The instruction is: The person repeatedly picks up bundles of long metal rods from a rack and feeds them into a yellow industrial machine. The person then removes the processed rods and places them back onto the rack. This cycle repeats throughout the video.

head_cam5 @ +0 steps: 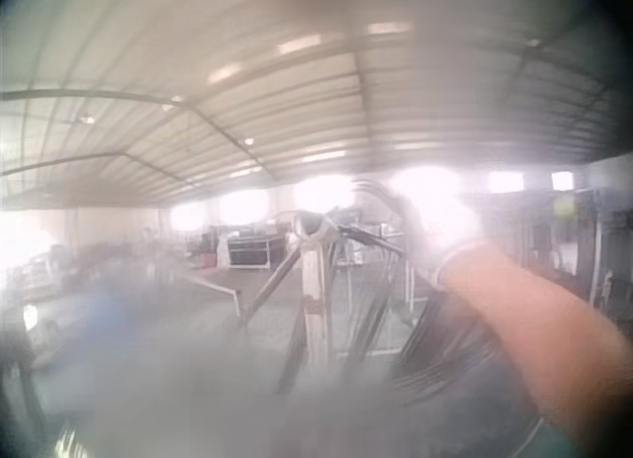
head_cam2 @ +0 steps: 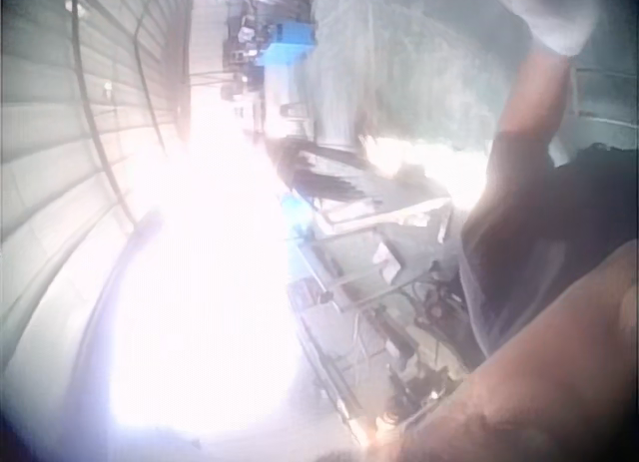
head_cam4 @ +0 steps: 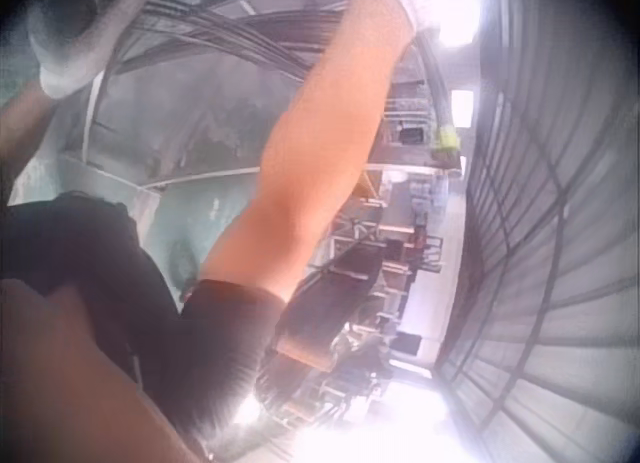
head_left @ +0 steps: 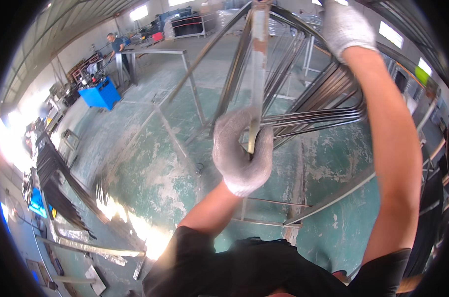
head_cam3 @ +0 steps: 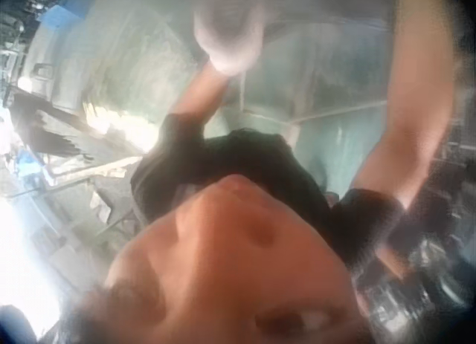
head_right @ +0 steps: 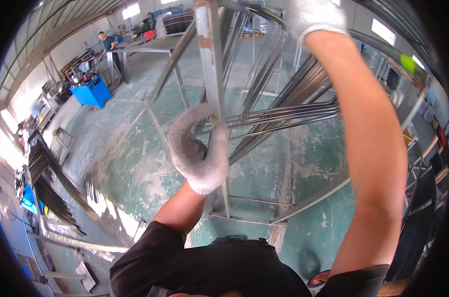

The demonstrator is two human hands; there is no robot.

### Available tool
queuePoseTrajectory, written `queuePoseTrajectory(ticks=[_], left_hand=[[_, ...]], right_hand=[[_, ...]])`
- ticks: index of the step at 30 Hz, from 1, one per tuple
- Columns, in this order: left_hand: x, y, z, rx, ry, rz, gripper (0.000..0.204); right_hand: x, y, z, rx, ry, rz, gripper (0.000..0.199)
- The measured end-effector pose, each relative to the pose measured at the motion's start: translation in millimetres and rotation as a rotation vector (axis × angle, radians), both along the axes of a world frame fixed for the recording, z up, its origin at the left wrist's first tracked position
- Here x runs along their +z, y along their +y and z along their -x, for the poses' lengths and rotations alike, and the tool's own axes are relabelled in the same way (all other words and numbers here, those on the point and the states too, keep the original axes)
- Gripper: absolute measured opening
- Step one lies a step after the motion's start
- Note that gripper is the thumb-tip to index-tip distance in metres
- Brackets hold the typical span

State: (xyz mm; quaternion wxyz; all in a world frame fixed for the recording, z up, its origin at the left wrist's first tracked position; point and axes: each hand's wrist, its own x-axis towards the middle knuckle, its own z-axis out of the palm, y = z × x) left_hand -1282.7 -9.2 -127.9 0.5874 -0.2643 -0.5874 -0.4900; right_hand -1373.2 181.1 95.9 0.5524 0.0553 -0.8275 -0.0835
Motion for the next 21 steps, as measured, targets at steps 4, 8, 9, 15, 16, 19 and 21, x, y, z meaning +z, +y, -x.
queuePoseTrajectory(ticks=[4,8,9,15,16,19,21], left_hand=[[-3,-3,31,0.012,-0.246,0.039,0.047],[-29,-4,30,-0.078,-0.724,0.002,0.029],[-34,-5,30,-0.037,-0.731,0.012,0.027],[-35,1,22,-0.019,-0.791,0.025,0.038],[-33,3,21,-0.042,-0.817,0.007,0.036],[-30,7,28,-0.095,-0.811,-0.005,0.033],[-44,-3,25,-0.085,-0.853,-0.067,0.031]], right_hand=[[-31,-42,51,0.062,-0.219,0.093,0.036],[-36,-46,49,0.043,-0.126,0.027,0.050],[-47,-55,59,0.100,0.047,-0.060,0.052],[-66,-61,121,0.203,0.308,-0.148,0.052],[-72,-49,159,0.169,0.299,-0.153,0.052],[-54,-27,196,0.119,-0.055,-0.173,0.065],[-40,-56,164,0.021,-0.346,-0.138,0.071]])
